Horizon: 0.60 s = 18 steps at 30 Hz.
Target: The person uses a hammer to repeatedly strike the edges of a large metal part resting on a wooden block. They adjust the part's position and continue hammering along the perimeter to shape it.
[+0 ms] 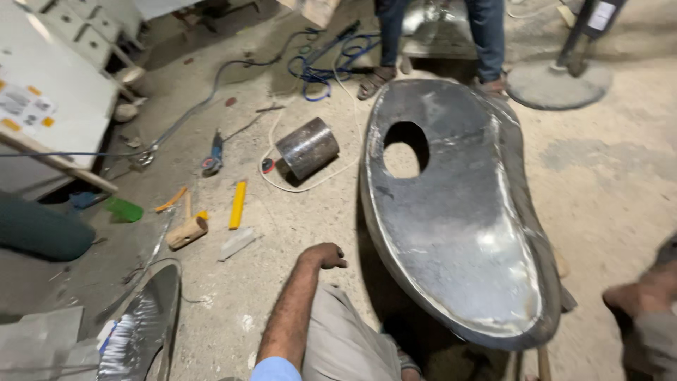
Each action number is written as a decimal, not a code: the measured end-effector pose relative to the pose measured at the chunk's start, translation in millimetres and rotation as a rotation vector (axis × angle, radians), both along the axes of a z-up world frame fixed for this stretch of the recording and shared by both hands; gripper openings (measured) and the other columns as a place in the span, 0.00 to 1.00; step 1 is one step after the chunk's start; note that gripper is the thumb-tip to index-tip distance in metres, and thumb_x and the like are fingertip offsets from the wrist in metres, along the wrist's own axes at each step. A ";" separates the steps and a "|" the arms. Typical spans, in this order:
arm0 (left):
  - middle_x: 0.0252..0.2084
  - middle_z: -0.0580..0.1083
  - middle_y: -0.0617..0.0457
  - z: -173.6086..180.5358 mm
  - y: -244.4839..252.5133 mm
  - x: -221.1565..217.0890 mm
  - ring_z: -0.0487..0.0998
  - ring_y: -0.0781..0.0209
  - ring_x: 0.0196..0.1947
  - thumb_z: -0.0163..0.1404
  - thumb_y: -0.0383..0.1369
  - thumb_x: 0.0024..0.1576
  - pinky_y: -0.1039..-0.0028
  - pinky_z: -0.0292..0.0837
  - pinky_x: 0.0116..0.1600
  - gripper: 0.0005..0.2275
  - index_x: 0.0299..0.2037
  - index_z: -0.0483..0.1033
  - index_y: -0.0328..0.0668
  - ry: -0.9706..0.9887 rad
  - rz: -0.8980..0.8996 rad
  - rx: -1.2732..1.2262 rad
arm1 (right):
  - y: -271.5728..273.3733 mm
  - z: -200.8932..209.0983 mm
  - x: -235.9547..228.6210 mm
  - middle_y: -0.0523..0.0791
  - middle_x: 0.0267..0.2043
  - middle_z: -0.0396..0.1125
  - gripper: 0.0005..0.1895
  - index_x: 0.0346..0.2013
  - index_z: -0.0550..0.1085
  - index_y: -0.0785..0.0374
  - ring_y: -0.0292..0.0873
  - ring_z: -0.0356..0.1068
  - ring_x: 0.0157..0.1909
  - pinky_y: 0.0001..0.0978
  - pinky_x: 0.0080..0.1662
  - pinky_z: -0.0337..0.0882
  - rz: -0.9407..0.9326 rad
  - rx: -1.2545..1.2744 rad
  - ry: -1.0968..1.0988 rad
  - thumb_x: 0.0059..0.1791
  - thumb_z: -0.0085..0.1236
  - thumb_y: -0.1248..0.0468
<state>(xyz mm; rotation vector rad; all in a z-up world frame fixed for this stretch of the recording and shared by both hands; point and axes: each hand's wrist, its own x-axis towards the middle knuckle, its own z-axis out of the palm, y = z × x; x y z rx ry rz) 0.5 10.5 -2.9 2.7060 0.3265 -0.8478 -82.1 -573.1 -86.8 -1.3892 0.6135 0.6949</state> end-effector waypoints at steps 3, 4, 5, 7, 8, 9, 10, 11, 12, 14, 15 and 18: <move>0.57 0.78 0.45 -7.9 2.5 -0.8 0.80 0.50 0.56 0.59 0.47 0.54 0.62 0.74 0.62 0.26 0.61 0.76 0.44 0.015 0.013 -0.037 | -16.6 8.1 -32.1 0.42 0.21 0.58 0.13 0.35 0.69 0.64 0.39 0.57 0.20 0.35 0.23 0.55 -0.048 0.010 -0.007 0.49 0.57 0.57; 0.57 0.78 0.44 -8.5 1.2 -2.1 0.80 0.50 0.57 0.58 0.47 0.54 0.63 0.73 0.63 0.26 0.61 0.75 0.44 0.025 0.017 -0.023 | -21.3 12.0 -44.1 0.42 0.21 0.58 0.13 0.35 0.69 0.64 0.39 0.57 0.20 0.35 0.23 0.55 -0.068 0.012 -0.006 0.49 0.57 0.57; 0.58 0.77 0.45 -6.9 0.8 -1.0 0.78 0.50 0.58 0.58 0.47 0.55 0.63 0.72 0.63 0.25 0.61 0.76 0.46 0.016 -0.012 -0.008 | -24.1 15.9 -51.7 0.42 0.21 0.58 0.13 0.35 0.69 0.64 0.39 0.57 0.20 0.35 0.23 0.55 -0.079 0.015 -0.015 0.49 0.57 0.57; 0.60 0.76 0.46 1.9 -0.1 -2.3 0.76 0.50 0.60 0.57 0.48 0.55 0.63 0.70 0.65 0.25 0.61 0.77 0.47 0.023 -0.029 -0.001 | -25.3 24.8 -60.8 0.41 0.21 0.58 0.13 0.35 0.68 0.64 0.38 0.57 0.20 0.33 0.23 0.56 -0.101 0.005 -0.045 0.50 0.57 0.56; 0.61 0.76 0.45 8.5 -1.3 -4.2 0.76 0.50 0.61 0.58 0.49 0.55 0.63 0.70 0.66 0.26 0.61 0.76 0.48 0.039 -0.016 -0.006 | -24.7 29.8 -62.9 0.41 0.21 0.57 0.14 0.34 0.68 0.64 0.38 0.57 0.19 0.31 0.23 0.57 -0.105 -0.004 -0.067 0.51 0.58 0.56; 0.61 0.76 0.45 18.0 1.3 -9.4 0.77 0.50 0.61 0.58 0.49 0.54 0.62 0.71 0.66 0.26 0.62 0.75 0.48 0.062 0.035 -0.020 | -20.3 33.4 -59.9 0.41 0.21 0.57 0.15 0.34 0.68 0.65 0.37 0.57 0.19 0.30 0.23 0.57 -0.101 -0.008 -0.089 0.52 0.58 0.55; 0.61 0.77 0.44 26.3 1.1 -14.1 0.79 0.50 0.61 0.58 0.49 0.54 0.62 0.71 0.67 0.27 0.63 0.75 0.48 0.086 0.087 -0.034 | -16.8 37.3 -58.0 0.41 0.21 0.57 0.15 0.34 0.67 0.64 0.36 0.56 0.19 0.30 0.22 0.56 -0.115 0.023 -0.087 0.52 0.58 0.55; 0.61 0.77 0.45 30.7 -5.2 -14.8 0.78 0.50 0.62 0.58 0.49 0.55 0.61 0.70 0.68 0.27 0.63 0.74 0.49 0.107 0.096 -0.009 | -17.4 42.1 -60.3 0.41 0.21 0.57 0.15 0.34 0.67 0.63 0.36 0.55 0.19 0.30 0.22 0.55 -0.122 0.055 -0.089 0.52 0.58 0.56; 0.61 0.77 0.45 33.4 -12.8 -14.1 0.76 0.51 0.63 0.57 0.50 0.56 0.61 0.68 0.68 0.27 0.64 0.74 0.51 0.127 0.105 0.017 | -19.0 47.1 -64.5 0.41 0.21 0.57 0.15 0.34 0.66 0.62 0.36 0.55 0.18 0.29 0.21 0.54 -0.130 0.087 -0.091 0.52 0.58 0.56; 0.62 0.76 0.46 39.1 -23.3 -12.4 0.75 0.51 0.64 0.57 0.50 0.56 0.59 0.67 0.70 0.27 0.64 0.74 0.52 0.150 0.119 0.043 | -20.0 55.8 -65.4 0.40 0.21 0.58 0.12 0.36 0.68 0.61 0.35 0.54 0.18 0.29 0.21 0.53 -0.151 0.088 -0.060 0.51 0.57 0.56; 0.62 0.76 0.46 40.9 -26.1 -11.3 0.75 0.51 0.65 0.57 0.50 0.56 0.59 0.66 0.70 0.27 0.64 0.74 0.52 0.151 0.127 0.045 | -19.9 58.6 -63.9 0.39 0.21 0.58 0.11 0.37 0.70 0.60 0.35 0.54 0.18 0.28 0.21 0.53 -0.154 0.090 -0.047 0.50 0.56 0.56; 0.63 0.75 0.47 44.0 -27.8 -7.9 0.75 0.51 0.65 0.57 0.50 0.56 0.58 0.65 0.71 0.26 0.65 0.74 0.54 0.167 0.154 0.053 | -18.3 64.4 -62.0 0.39 0.22 0.58 0.14 0.35 0.67 0.63 0.35 0.56 0.18 0.28 0.21 0.55 -0.135 0.078 -0.068 0.52 0.58 0.55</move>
